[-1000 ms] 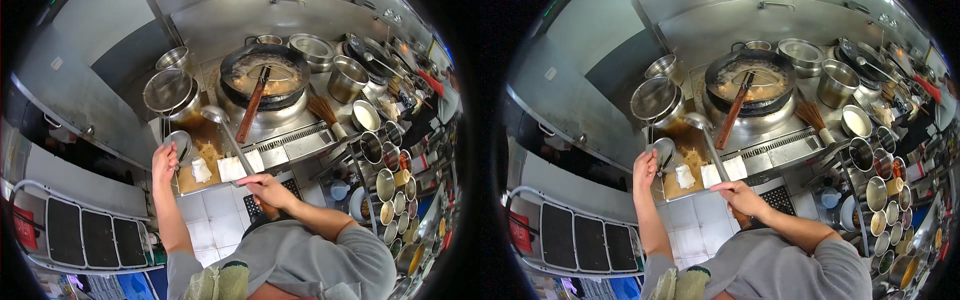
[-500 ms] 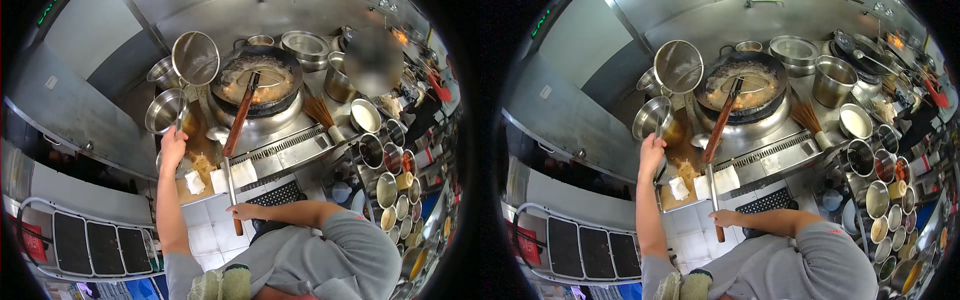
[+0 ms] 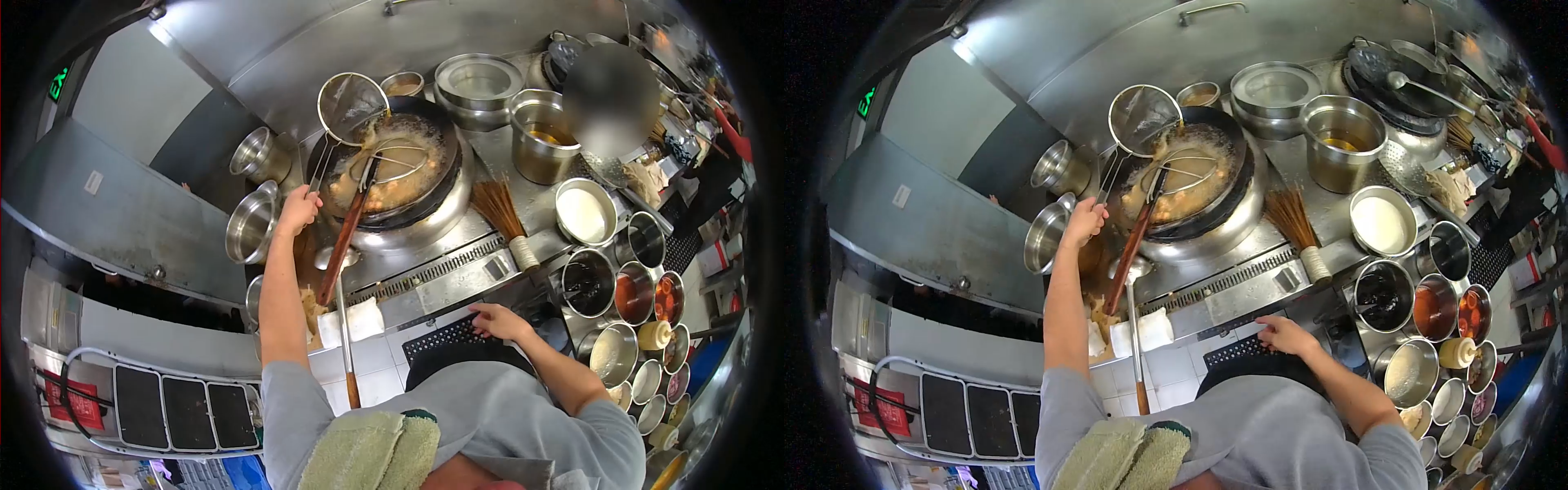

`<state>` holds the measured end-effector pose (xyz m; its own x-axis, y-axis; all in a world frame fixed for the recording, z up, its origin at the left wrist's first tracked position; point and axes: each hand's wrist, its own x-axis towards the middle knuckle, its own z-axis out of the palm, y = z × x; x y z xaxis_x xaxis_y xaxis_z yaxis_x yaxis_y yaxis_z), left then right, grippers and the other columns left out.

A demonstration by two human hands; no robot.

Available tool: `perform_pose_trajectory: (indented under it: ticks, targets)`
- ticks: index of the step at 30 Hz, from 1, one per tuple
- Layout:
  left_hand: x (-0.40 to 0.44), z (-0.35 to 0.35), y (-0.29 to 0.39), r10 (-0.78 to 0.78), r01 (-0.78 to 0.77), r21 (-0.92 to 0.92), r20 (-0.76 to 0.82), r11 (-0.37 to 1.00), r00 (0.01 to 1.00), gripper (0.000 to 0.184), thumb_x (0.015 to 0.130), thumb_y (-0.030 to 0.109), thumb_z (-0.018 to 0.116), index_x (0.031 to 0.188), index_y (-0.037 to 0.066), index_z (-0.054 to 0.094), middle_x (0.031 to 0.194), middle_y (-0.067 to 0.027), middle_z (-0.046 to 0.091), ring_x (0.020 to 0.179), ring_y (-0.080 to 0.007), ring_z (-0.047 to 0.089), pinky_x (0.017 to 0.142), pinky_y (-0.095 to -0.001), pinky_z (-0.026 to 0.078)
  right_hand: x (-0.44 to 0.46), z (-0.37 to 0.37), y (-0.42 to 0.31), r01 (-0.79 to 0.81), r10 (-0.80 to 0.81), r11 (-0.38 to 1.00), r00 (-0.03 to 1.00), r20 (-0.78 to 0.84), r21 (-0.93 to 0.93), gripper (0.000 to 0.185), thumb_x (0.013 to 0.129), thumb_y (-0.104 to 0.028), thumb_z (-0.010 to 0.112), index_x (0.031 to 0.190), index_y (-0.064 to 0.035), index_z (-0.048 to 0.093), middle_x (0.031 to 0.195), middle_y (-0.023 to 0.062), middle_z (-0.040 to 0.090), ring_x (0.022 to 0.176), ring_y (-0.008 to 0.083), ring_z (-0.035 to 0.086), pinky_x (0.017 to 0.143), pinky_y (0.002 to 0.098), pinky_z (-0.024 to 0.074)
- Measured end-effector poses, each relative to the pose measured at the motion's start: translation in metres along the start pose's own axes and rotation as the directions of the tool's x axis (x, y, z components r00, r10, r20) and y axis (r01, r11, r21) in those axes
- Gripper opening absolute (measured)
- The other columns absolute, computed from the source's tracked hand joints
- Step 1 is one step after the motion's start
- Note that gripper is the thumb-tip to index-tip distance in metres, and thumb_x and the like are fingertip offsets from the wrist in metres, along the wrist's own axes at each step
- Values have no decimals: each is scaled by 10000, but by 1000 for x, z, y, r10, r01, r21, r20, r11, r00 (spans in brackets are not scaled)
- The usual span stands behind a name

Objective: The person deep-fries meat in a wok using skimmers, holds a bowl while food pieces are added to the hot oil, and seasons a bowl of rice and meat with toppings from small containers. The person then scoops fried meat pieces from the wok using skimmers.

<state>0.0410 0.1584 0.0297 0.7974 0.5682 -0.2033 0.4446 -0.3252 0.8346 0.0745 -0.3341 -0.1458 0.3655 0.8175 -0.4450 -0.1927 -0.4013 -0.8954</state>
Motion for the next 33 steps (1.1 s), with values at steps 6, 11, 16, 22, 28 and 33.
perform_pose_trajectory:
  ticks: [6, 11, 16, 22, 28, 33]
  targets:
    - [-13, 22, 44, -23, 68, -299, 152, 952, 988, 113, 948, 79, 447, 981, 6, 527, 796, -22, 519, 511, -30, 366, 380, -174, 259, -12, -24, 6, 6, -2, 991, 1000, -30, 131, 403, 916, -91, 564, 1301, -5, 482, 920, 86, 633, 766, 138, 625, 665, 252, 528]
    - [-26, 3, 48, -34, 236, -649, 308, 723, 951, 152, 964, 70, 444, 1042, -46, 504, 824, -30, 524, 506, -13, 355, 355, -138, 268, 1, -23, -15, 6, 10, 983, 996, -92, 182, 416, 910, -108, 573, 1307, -11, 490, 887, 73, 640, 763, 122, 614, 655, 250, 517]
    - [-39, -64, 47, -82, 181, -709, 172, 682, 982, 149, 962, 60, 443, 1044, -56, 490, 833, -46, 523, 505, -18, 361, 356, -148, 278, 12, -21, -34, 42, -24, 980, 995, -93, 192, 429, 905, -98, 569, 1307, 22, 475, 923, 90, 643, 778, 130, 622, 663, 251, 520]
    - [55, -99, -7, -58, 51, -33, -231, 998, 971, 166, 860, 92, 567, 955, -44, 571, 772, -114, 604, 558, -158, 540, 434, -298, 442, 19, 2, -52, 63, -33, 980, 987, -159, 191, 433, 911, -84, 562, 1319, 18, 459, 930, 82, 630, 792, 131, 623, 686, 241, 513]
    - [99, -44, -46, 68, 258, 721, -390, 643, 918, 249, 820, 80, 526, 985, -49, 660, 1068, -316, 600, 1050, -427, 581, 907, -463, 484, 12, 14, -75, 108, -84, 988, 976, -200, 111, 406, 919, -75, 562, 1306, 16, 475, 914, 65, 625, 796, 125, 619, 686, 243, 504]
    - [55, -56, -27, 212, 59, 465, -509, 883, 834, 185, 802, 72, 572, 908, -76, 604, 855, -266, 638, 790, -352, 644, 670, -417, 517, 18, 2, -122, 226, -217, 971, 969, -116, 77, 386, 925, -95, 566, 1289, 14, 498, 959, 62, 629, 792, 104, 593, 707, 245, 500]
